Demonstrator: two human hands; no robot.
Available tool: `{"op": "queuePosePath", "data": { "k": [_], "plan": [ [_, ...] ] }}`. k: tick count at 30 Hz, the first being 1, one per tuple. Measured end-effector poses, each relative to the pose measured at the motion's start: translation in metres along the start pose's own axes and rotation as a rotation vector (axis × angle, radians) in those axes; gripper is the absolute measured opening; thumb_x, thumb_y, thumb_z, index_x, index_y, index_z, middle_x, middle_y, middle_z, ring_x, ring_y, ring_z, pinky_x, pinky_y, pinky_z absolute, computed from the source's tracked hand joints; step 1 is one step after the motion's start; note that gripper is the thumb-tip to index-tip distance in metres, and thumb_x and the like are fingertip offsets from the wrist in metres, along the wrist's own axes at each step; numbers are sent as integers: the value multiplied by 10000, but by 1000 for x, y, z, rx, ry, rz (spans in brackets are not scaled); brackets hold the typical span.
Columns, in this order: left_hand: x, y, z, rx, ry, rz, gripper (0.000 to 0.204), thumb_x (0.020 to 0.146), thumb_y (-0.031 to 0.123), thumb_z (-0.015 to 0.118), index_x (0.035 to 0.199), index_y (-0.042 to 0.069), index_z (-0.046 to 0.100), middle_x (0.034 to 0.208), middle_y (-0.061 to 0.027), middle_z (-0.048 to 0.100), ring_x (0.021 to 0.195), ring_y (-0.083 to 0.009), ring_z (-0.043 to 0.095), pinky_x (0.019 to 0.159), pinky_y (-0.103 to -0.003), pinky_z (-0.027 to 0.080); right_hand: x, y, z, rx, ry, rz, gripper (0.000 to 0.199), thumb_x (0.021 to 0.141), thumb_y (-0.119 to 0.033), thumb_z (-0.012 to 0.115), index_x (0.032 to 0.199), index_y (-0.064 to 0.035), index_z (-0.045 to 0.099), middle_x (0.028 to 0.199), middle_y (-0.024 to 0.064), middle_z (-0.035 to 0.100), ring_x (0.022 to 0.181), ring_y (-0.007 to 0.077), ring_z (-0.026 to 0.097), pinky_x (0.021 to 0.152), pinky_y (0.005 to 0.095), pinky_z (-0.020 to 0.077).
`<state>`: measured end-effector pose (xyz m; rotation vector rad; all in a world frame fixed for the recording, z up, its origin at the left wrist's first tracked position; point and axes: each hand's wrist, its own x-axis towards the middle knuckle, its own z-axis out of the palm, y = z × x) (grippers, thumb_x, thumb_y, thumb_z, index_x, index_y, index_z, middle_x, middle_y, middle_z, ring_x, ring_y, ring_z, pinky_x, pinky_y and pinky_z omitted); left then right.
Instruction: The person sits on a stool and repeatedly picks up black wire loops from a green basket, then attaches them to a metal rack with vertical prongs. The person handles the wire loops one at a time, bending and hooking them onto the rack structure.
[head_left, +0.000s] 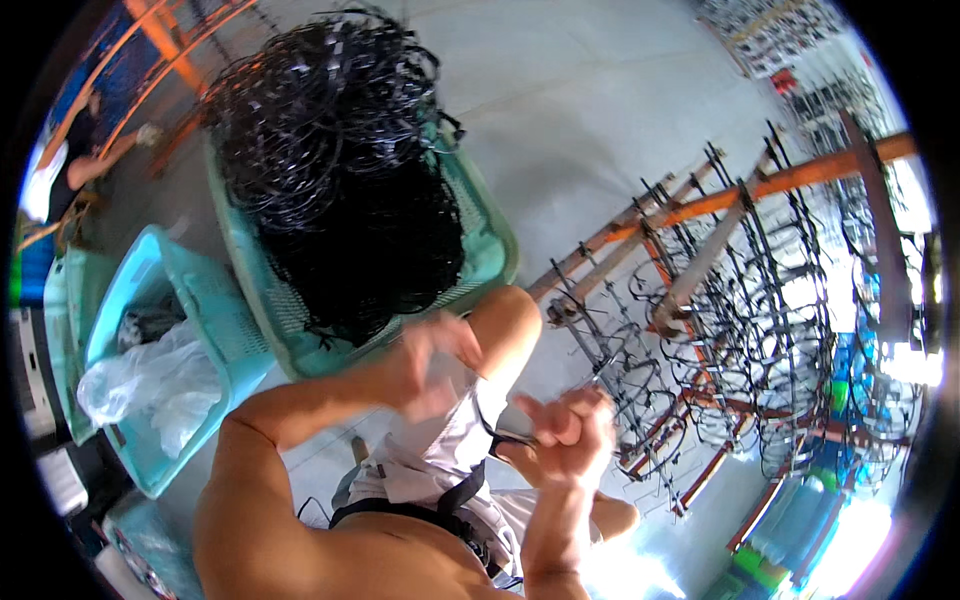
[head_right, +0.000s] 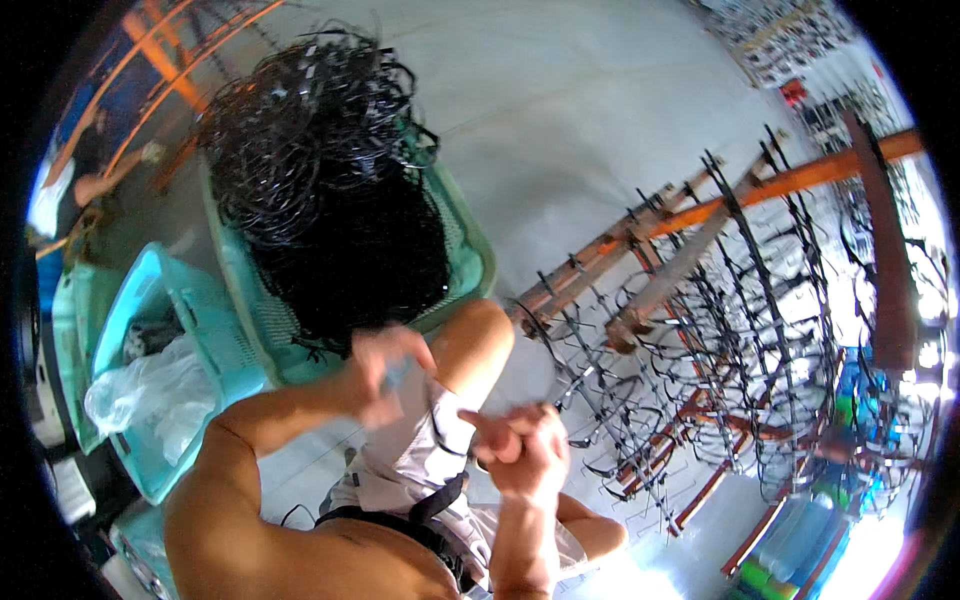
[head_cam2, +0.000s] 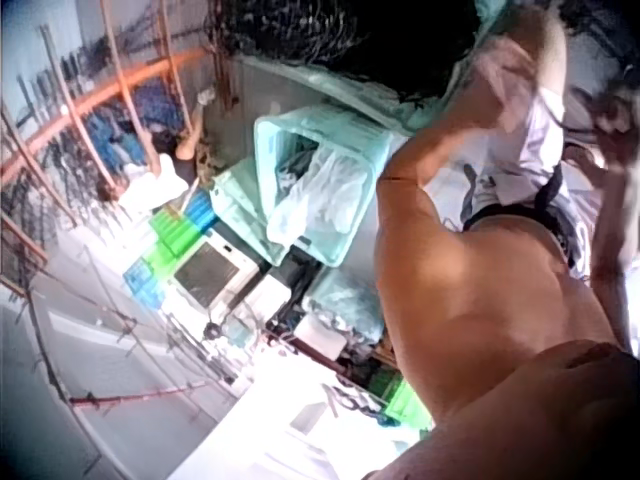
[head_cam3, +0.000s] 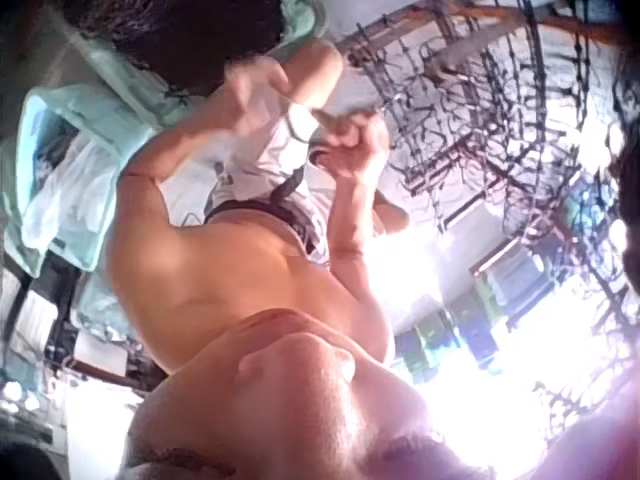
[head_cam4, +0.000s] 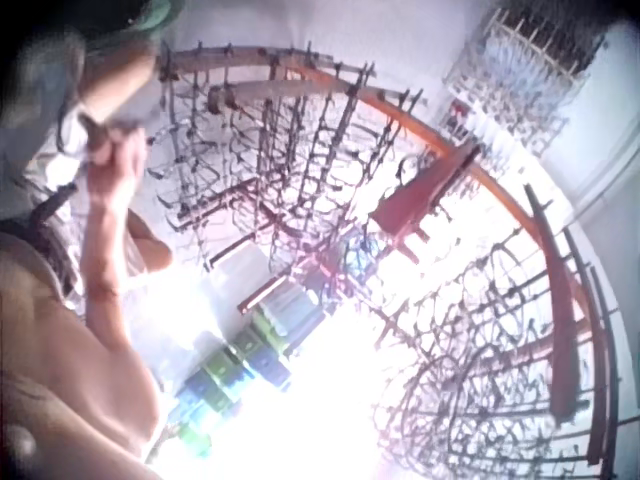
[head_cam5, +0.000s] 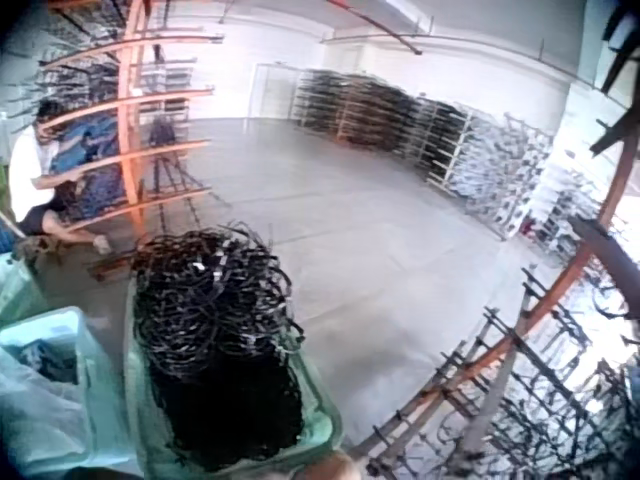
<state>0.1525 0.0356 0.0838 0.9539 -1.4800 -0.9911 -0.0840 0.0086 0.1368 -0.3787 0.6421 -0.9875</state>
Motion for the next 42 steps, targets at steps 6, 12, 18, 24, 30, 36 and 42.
{"op": "queuePosePath", "data": {
  "k": [6, 12, 18, 24, 30, 36, 42],
  "plan": [
    [47, -154, -87, 1491, -200, -429, 995, 541, 320, 858, 1378, 121, 358, 1419, -219, 291, 1242, -403, 356, 1013, -511, 315, -125, -124, -49, -207, -113, -552, 398, 991, -407, 362, 1106, -67, 533, 635, 16, 404, 400, 93, 336, 356, 254, 307],
    [37, -197, -90, 1516, -232, -550, 878, 657, 103, 793, 1394, 138, 317, 1336, -216, 354, 1084, -356, 542, 933, -503, 386, -225, -206, -102, -159, 422, -677, 204, 986, -211, 415, 1051, -28, 478, 781, 16, 423, 489, 81, 337, 365, 209, 279],
    [41, -119, -57, 1147, -209, -517, 819, 672, 47, 697, 1384, 106, 296, 1061, -270, 574, 1008, -443, 550, 872, -483, 448, -194, -226, -189, -60, 315, -628, 211, 926, -154, 501, 1088, -19, 520, 832, -4, 496, 616, 62, 421, 474, 173, 338],
    [20, -46, 2, 293, 144, -540, 776, 733, 3, 594, 1423, 122, 257, 1130, -122, 551, 919, -217, 562, 838, -350, 463, -110, -211, -285, -21, 403, -342, 218, 921, -199, 549, 1037, -15, 569, 793, -10, 543, 611, 54, 460, 471, 169, 351],
    [4, -20, 10, 275, -45, -670, 834, 663, 12, 686, 1407, 62, 312, 1404, -114, 360, 1274, -237, 362, 1051, -340, 310, -117, -202, -294, 137, 352, -149, 202, 923, -166, 542, 1028, 4, 570, 782, -7, 543, 578, 38, 447, 439, 146, 355],
    [0, -49, 4, 455, 18, -751, 758, 742, 113, 672, 1405, 51, 308, 1360, -145, 413, 1204, -234, 423, 1003, -334, 352, -124, -193, -277, 20, 530, -117, 210, 930, -175, 534, 983, 23, 574, 766, 6, 538, 586, 51, 455, 445, 158, 370],
    [5, -48, 23, 794, 147, -809, 722, 791, 278, 682, 1378, 34, 339, 1346, -234, 426, 1223, -339, 431, 997, -391, 355, -138, -195, -265, 68, 460, -113, 194, 925, -163, 540, 972, 21, 583, 768, 19, 536, 606, 69, 468, 465, 165, 375]
  ]
}}
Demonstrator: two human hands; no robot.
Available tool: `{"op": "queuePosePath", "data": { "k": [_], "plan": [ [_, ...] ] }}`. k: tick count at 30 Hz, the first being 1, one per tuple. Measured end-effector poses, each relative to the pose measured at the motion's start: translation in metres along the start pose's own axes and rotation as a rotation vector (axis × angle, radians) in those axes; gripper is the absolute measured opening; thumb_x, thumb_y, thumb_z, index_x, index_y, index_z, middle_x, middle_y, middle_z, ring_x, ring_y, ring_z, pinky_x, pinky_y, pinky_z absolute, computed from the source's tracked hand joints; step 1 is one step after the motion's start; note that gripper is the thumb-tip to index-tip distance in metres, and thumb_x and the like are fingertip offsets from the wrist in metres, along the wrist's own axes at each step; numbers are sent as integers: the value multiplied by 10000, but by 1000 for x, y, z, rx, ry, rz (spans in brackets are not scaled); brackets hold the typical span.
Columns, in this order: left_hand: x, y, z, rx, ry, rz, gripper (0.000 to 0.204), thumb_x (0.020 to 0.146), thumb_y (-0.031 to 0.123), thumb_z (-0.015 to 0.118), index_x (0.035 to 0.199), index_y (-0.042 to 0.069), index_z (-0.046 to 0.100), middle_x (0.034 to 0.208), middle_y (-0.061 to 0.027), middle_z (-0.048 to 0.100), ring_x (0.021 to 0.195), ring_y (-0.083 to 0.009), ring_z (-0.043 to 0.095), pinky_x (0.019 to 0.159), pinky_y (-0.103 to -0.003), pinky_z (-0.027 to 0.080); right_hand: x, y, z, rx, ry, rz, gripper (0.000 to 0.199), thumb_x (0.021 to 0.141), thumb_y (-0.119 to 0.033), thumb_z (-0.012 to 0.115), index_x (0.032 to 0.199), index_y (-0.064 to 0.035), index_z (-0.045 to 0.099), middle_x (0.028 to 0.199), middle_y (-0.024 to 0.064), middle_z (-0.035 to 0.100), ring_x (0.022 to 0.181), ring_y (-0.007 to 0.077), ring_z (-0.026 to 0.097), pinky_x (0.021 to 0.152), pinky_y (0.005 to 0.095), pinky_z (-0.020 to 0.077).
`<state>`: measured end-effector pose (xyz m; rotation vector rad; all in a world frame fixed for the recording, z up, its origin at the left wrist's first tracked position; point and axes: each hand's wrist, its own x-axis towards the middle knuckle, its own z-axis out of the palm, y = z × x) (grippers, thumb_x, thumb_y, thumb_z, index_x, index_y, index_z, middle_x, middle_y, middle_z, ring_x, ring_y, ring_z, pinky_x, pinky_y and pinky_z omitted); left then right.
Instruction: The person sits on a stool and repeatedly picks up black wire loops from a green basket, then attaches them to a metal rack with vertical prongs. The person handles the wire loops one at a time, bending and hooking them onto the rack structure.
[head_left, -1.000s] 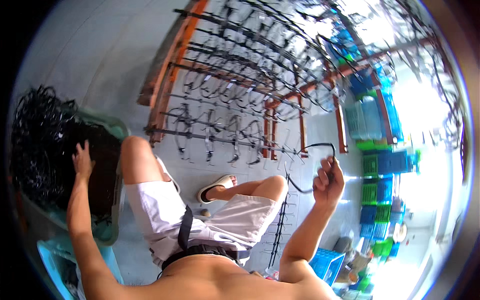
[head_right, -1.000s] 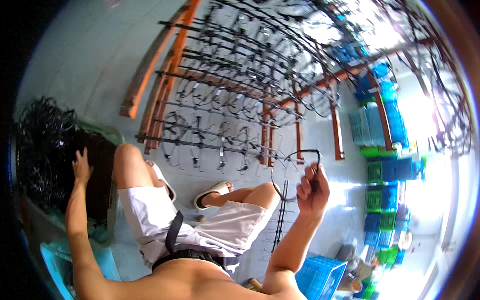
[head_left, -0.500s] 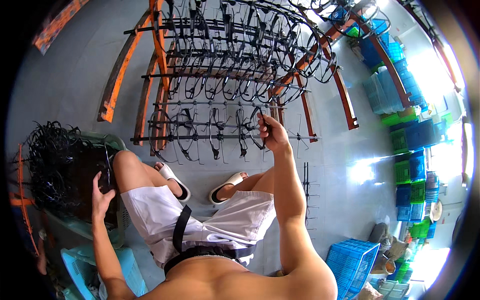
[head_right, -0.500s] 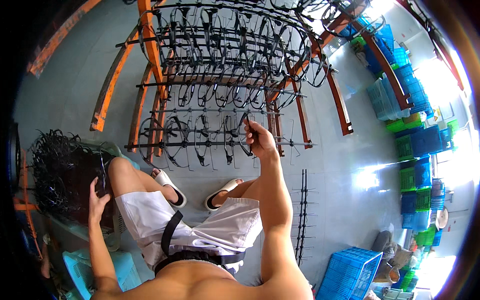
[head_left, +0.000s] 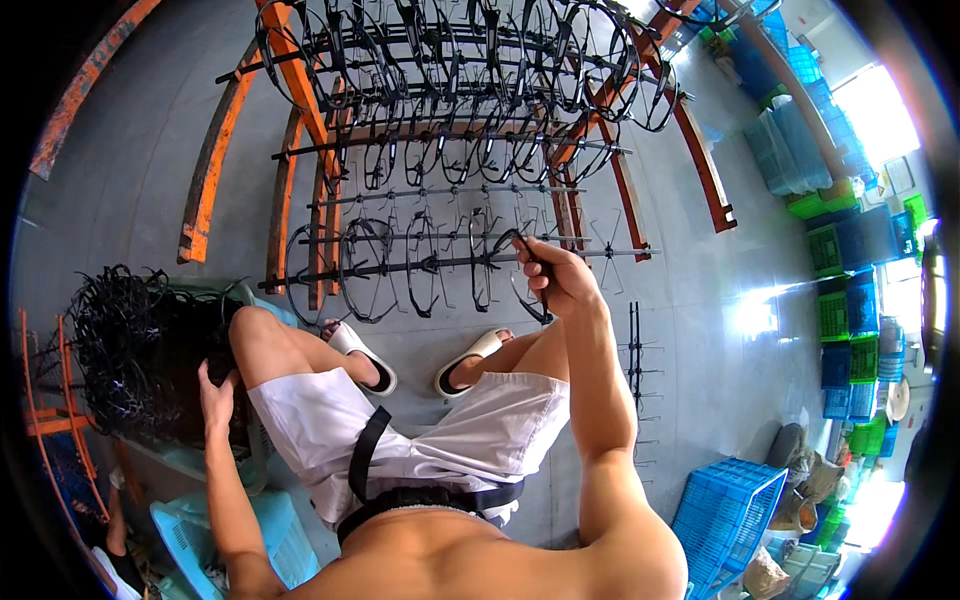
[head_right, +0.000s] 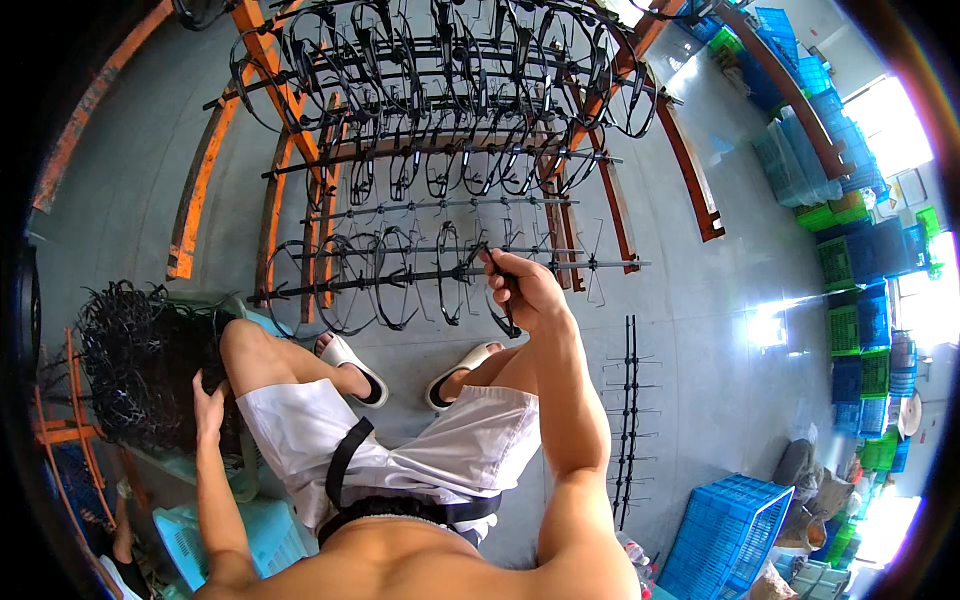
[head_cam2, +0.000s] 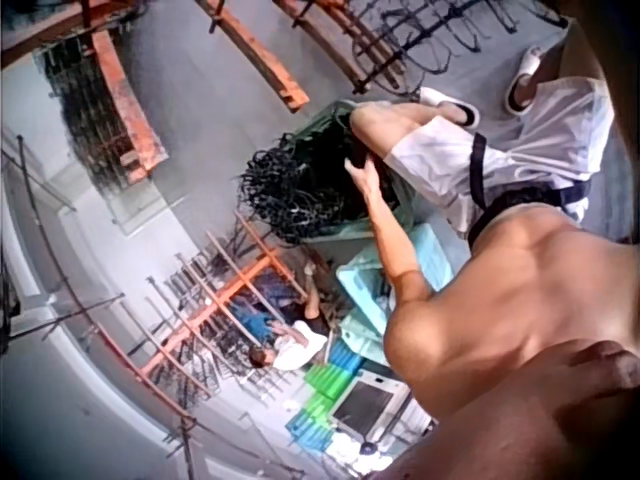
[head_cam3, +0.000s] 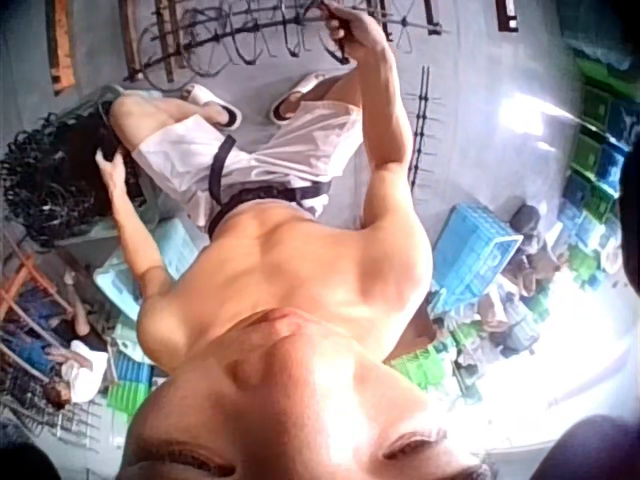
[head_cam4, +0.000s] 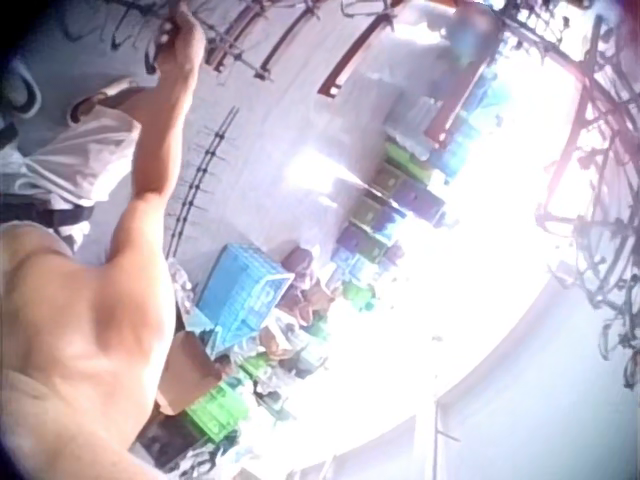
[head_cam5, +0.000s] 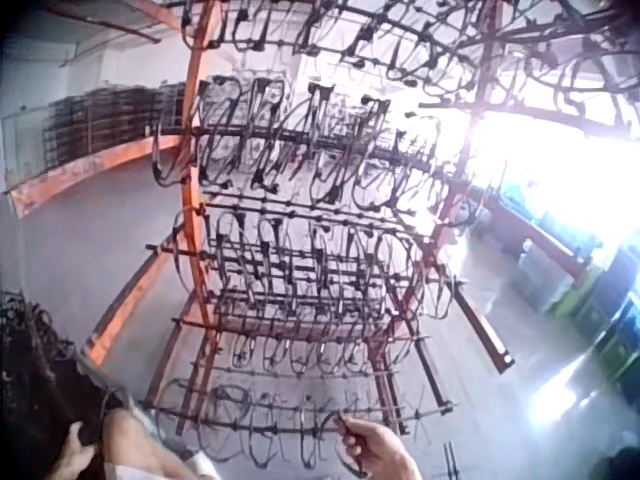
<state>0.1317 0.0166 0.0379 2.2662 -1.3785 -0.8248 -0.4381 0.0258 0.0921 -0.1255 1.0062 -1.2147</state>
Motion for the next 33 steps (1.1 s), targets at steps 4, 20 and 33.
{"op": "queuePosePath", "data": {
  "k": [4, 20, 33],
  "plan": [
    [24, -36, 10, 299, -12, 80, 634, 801, 311, 671, 1313, 37, 416, 1273, -226, 479, 1166, -389, 458, 981, -427, 372, 17, -5, -1, 126, 20, -117, 168, 922, -143, 549, 985, 8, 587, 762, 18, 529, 643, 94, 485, 491, 190, 379],
    [-189, 270, 241, -18, -422, 1115, 519, 773, 206, 650, 1202, -26, 472, 1217, -212, 504, 1204, -314, 449, 1022, -576, 213, 15, -4, 4, 279, -88, -118, 222, 935, -111, 529, 1069, 66, 537, 766, 27, 531, 635, 76, 494, 508, 182, 419],
    [-143, 254, 191, -365, -207, 892, 461, 835, 50, 638, 1235, -2, 414, 1012, -145, 531, 766, -176, 563, 641, -276, 508, 53, 24, -6, -73, 80, -293, 277, 890, -122, 604, 1122, 18, 549, 827, 40, 557, 636, 131, 550, 511, 250, 432]
  ]
}}
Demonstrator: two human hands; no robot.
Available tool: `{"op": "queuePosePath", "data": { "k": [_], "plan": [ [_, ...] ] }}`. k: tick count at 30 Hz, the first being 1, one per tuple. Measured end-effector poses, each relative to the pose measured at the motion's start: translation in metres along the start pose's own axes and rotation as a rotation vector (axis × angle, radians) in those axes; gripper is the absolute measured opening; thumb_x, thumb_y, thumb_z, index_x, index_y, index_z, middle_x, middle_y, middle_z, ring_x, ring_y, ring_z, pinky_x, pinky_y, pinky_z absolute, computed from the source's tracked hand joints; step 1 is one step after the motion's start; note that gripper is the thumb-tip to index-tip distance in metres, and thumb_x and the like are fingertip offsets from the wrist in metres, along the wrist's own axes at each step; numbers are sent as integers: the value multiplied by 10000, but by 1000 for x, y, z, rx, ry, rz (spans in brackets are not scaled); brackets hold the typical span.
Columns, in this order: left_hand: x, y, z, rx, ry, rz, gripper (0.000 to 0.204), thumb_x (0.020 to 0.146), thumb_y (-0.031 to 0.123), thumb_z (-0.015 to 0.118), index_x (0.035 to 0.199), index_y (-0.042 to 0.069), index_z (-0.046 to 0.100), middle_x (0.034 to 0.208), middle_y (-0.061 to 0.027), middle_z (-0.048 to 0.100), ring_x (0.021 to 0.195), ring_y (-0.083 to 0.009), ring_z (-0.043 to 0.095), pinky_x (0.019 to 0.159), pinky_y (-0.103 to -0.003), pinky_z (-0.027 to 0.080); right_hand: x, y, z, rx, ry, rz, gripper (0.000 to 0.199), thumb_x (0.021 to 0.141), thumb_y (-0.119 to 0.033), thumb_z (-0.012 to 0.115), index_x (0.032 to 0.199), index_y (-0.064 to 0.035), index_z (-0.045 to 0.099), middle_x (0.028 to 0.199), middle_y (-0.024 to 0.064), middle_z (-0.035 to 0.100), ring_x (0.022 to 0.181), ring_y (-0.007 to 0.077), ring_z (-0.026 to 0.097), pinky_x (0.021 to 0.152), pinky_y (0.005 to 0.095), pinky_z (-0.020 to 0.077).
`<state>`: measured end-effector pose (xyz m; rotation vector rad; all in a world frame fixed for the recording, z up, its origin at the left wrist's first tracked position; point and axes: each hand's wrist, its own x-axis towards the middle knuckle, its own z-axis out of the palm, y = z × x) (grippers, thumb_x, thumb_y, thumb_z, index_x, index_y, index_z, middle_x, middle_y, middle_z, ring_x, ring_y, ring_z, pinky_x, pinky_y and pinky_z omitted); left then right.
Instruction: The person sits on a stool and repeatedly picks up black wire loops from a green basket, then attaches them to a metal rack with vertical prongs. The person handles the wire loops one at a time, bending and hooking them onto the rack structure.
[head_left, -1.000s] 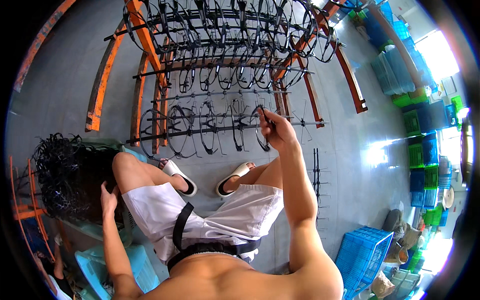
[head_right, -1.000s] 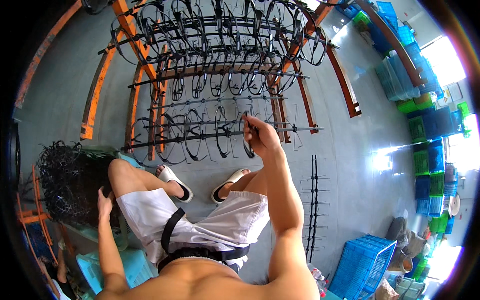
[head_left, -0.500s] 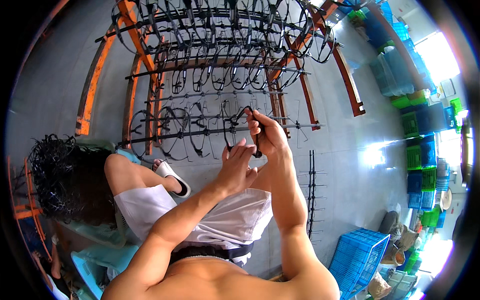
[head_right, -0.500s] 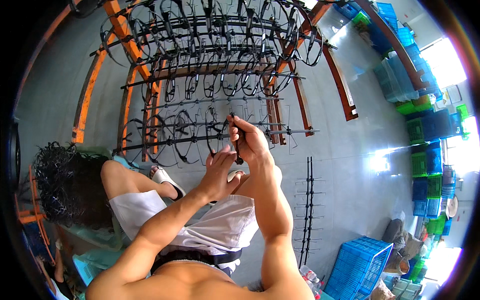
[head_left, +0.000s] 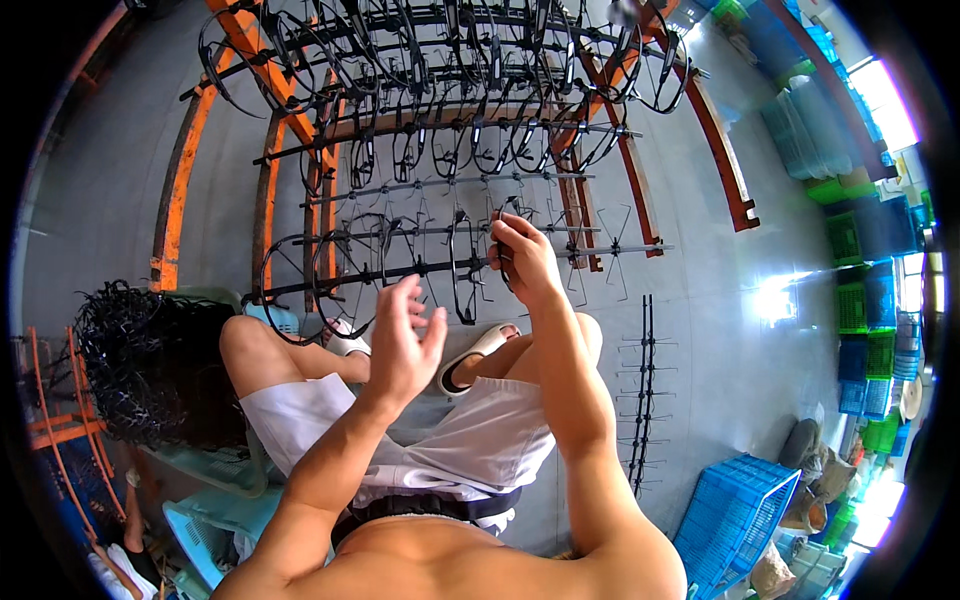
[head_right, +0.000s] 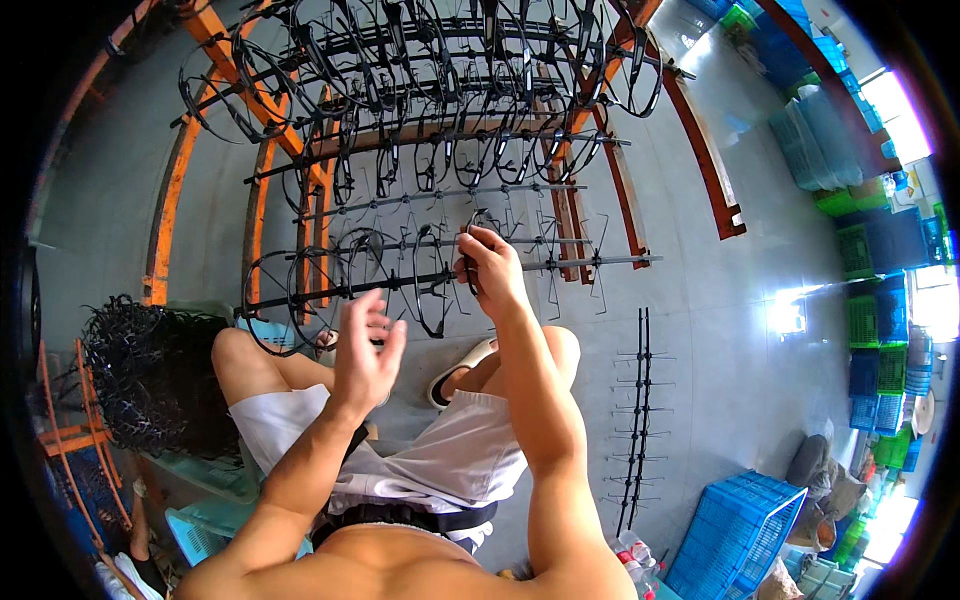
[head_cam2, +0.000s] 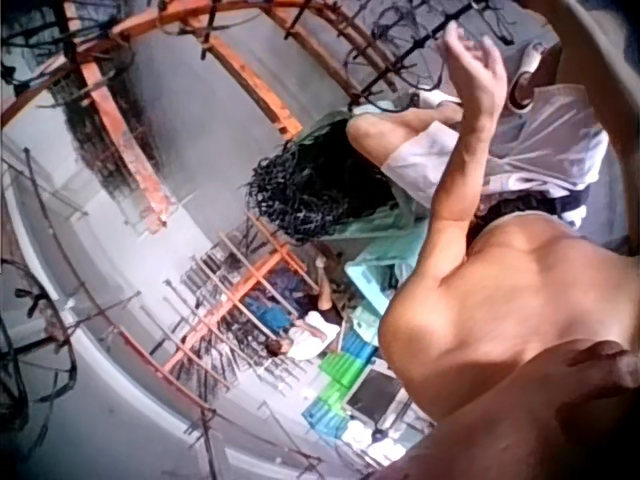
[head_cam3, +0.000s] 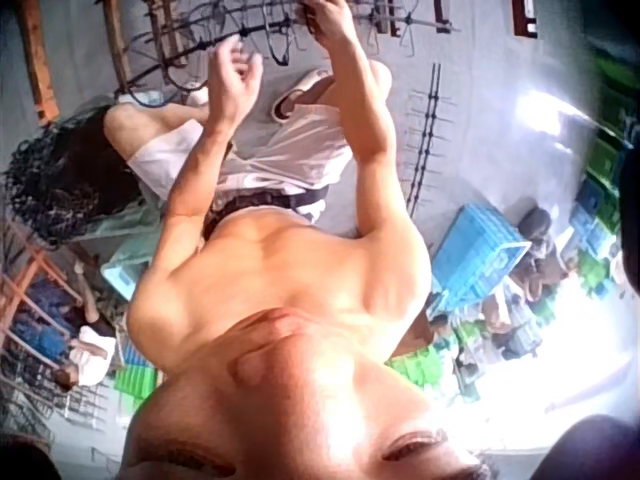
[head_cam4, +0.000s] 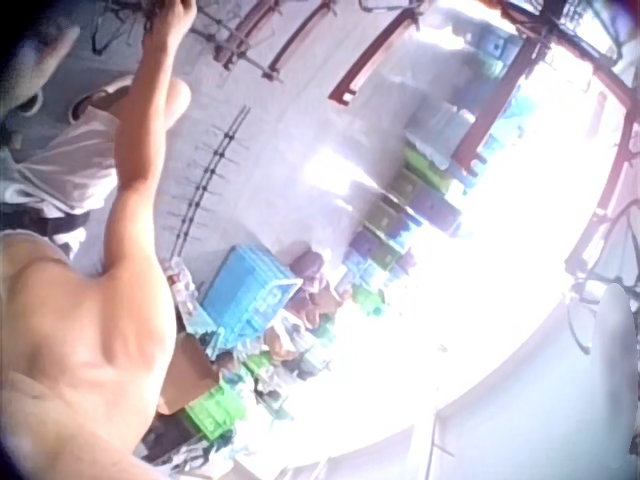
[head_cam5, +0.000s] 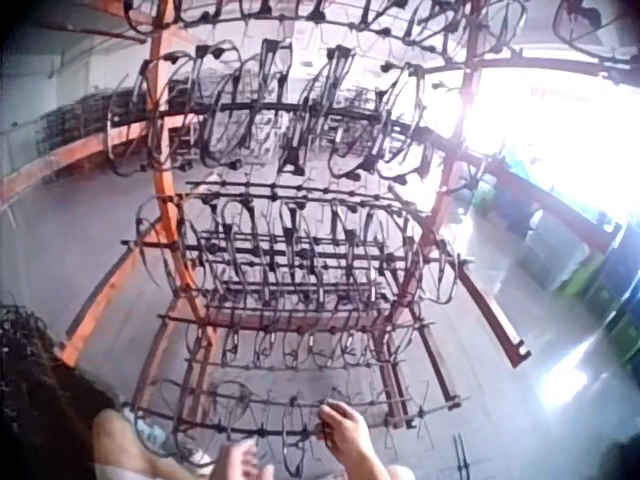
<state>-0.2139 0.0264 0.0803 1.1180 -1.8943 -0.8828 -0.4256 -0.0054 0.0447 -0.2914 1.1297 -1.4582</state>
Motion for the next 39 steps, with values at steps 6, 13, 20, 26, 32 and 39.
{"op": "queuePosePath", "data": {
  "k": [6, 13, 20, 26, 32, 39],
  "plan": [
    [-8, 9, 39, 96, -71, -79, 545, 822, 160, 684, 1251, -38, 414, 961, -156, 603, 583, -173, 576, 530, -301, 486, -6, 1, -13, -17, -6, -100, 285, 875, -138, 636, 1109, 12, 573, 820, 43, 578, 620, 121, 573, 495, 240, 433],
    [-7, -9, 67, -3, -61, -260, 250, 804, 151, 705, 923, -37, 589, 707, -83, 633, 533, -158, 578, 532, -294, 464, -12, -6, -12, -11, -48, -31, 270, 865, -139, 644, 1088, 2, 581, 783, 33, 577, 598, 111, 556, 484, 244, 414],
    [-7, -4, 68, -153, 9, -345, 175, 809, 127, 691, 845, -21, 604, 631, -73, 621, 527, -122, 569, 527, -264, 451, -8, -12, -10, -3, -85, 22, 245, 888, -135, 606, 1101, -16, 582, 780, 27, 563, 609, 110, 526, 505, 232, 395],
    [-12, -12, 67, 15, 18, -227, 173, 806, 143, 702, 808, -18, 640, 638, -80, 639, 539, -129, 592, 531, -265, 458, -5, -9, -11, 46, -70, 29, 219, 884, -132, 615, 1062, -9, 584, 745, 21, 550, 578, 104, 516, 486, 233, 380],
    [-11, -4, 65, -116, 36, -352, 169, 799, 131, 703, 818, -27, 645, 670, -93, 659, 578, -143, 628, 550, -263, 475, -11, -8, -16, 97, -63, 2, 230, 884, -130, 618, 1075, -8, 583, 758, 26, 551, 580, 107, 517, 482, 236, 381],
    [-15, -8, 67, -164, 36, -322, 128, 792, 89, 691, 794, -25, 633, 701, -120, 665, 613, -196, 669, 575, -281, 507, -7, -6, -16, 72, -77, -37, 250, 883, -127, 620, 1095, -1, 580, 760, 24, 552, 588, 111, 524, 488, 236, 386]
  ]
}}
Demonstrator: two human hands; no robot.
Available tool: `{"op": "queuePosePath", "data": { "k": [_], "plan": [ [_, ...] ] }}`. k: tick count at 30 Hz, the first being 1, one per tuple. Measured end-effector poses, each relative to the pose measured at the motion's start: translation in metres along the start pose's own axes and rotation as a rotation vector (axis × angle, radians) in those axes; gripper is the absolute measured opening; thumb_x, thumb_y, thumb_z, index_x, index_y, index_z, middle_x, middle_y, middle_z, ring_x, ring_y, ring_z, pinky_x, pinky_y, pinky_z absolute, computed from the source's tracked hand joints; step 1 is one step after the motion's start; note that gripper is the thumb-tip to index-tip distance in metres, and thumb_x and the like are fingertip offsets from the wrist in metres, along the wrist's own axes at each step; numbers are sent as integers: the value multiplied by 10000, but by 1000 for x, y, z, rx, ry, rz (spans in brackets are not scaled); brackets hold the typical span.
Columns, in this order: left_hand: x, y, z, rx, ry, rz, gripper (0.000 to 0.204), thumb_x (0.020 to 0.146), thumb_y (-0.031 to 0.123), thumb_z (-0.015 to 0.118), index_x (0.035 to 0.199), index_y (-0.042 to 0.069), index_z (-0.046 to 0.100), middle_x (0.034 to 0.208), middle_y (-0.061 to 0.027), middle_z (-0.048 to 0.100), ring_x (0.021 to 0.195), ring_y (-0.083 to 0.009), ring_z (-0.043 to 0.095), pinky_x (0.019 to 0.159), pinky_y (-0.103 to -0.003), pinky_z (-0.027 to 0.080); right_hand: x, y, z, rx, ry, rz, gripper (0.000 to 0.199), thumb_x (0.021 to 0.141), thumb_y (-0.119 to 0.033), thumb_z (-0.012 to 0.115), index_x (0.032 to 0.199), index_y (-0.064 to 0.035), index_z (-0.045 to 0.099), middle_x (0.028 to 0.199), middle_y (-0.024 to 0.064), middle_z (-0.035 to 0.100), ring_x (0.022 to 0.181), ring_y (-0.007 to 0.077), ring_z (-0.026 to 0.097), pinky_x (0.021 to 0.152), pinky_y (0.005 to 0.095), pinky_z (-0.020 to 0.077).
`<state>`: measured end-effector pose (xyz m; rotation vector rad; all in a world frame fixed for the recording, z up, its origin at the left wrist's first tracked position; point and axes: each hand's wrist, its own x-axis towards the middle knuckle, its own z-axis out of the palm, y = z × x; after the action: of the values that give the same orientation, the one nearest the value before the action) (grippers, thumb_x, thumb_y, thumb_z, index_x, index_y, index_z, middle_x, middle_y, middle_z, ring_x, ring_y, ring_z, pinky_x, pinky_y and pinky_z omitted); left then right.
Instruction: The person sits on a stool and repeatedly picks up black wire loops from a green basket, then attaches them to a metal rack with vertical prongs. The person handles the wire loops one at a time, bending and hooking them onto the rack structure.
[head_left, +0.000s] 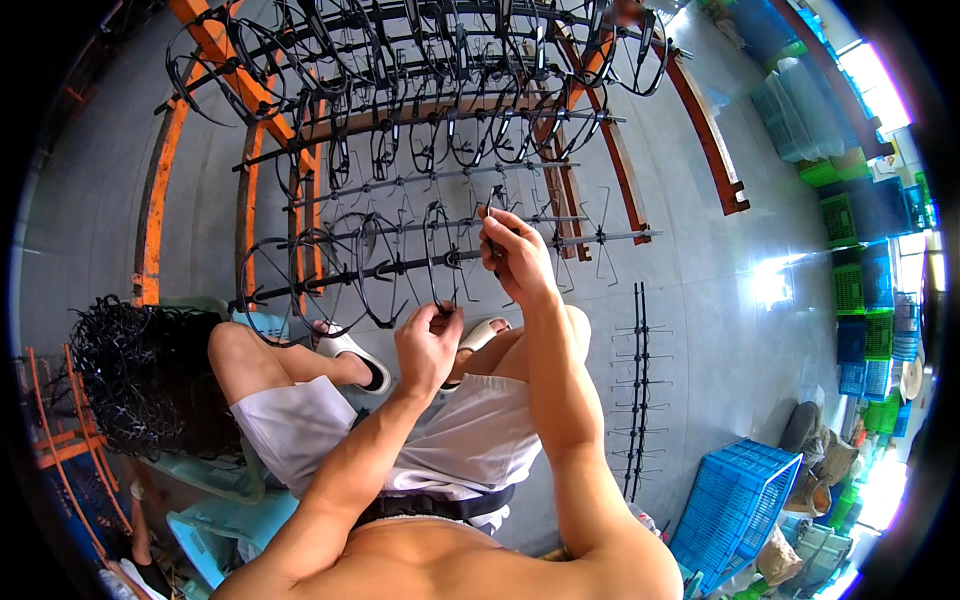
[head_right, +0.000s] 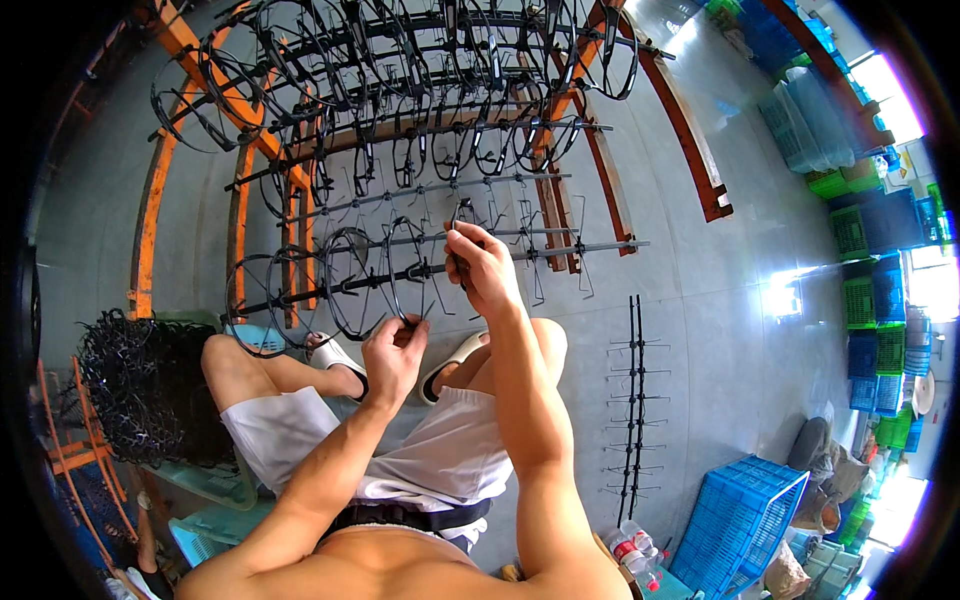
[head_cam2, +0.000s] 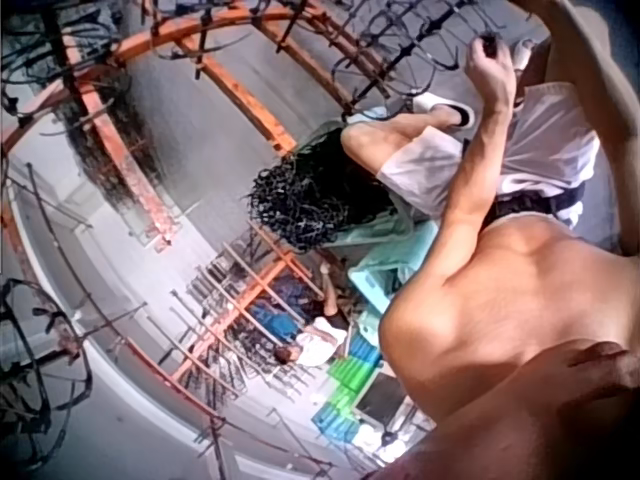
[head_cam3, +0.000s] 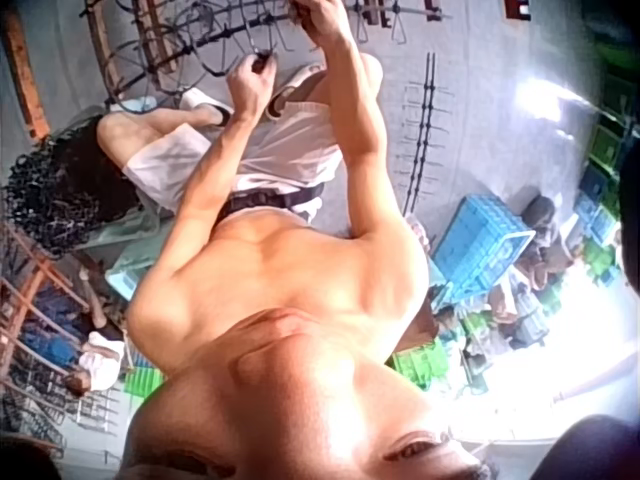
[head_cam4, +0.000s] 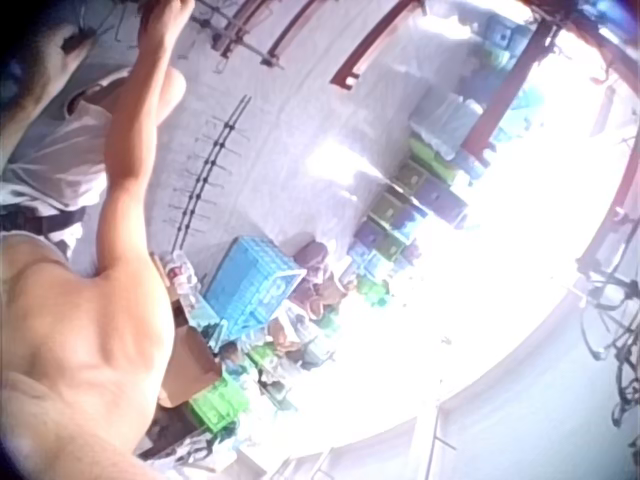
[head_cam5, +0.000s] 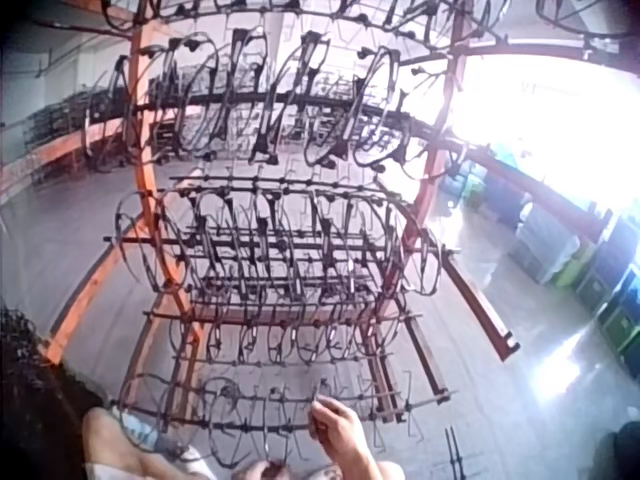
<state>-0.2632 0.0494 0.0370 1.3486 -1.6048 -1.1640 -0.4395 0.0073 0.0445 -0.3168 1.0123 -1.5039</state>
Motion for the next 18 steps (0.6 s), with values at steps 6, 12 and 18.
{"op": "queuePosePath", "data": {
  "k": [6, 12, 18],
  "plan": [
    [4, -1, -3, 81, 18, 166, 138, 823, 110, 675, 824, -12, 611, 709, -119, 638, 599, -219, 650, 552, -304, 503, -6, -4, 0, -39, 14, -1, 249, 891, -131, 609, 1091, 15, 583, 775, 41, 577, 604, 120, 549, 512, 242, 428],
    [11, 0, -1, 175, 66, 262, 171, 860, 139, 648, 854, -30, 617, 687, -107, 631, 565, -176, 611, 548, -282, 478, -24, -14, 3, -348, 18, 51, 250, 908, -187, 594, 995, 46, 621, 800, 82, 624, 667, 153, 618, 640, 274, 534],
    [11, -4, 1, 140, 51, 217, 193, 872, 151, 640, 872, -42, 622, 693, -96, 631, 565, -138, 585, 543, -263, 464, -36, -24, 5, -334, 28, 125, 251, 900, -199, 600, 965, 42, 625, 784, 91, 626, 672, 172, 636, 644, 281, 546]
  ]
}}
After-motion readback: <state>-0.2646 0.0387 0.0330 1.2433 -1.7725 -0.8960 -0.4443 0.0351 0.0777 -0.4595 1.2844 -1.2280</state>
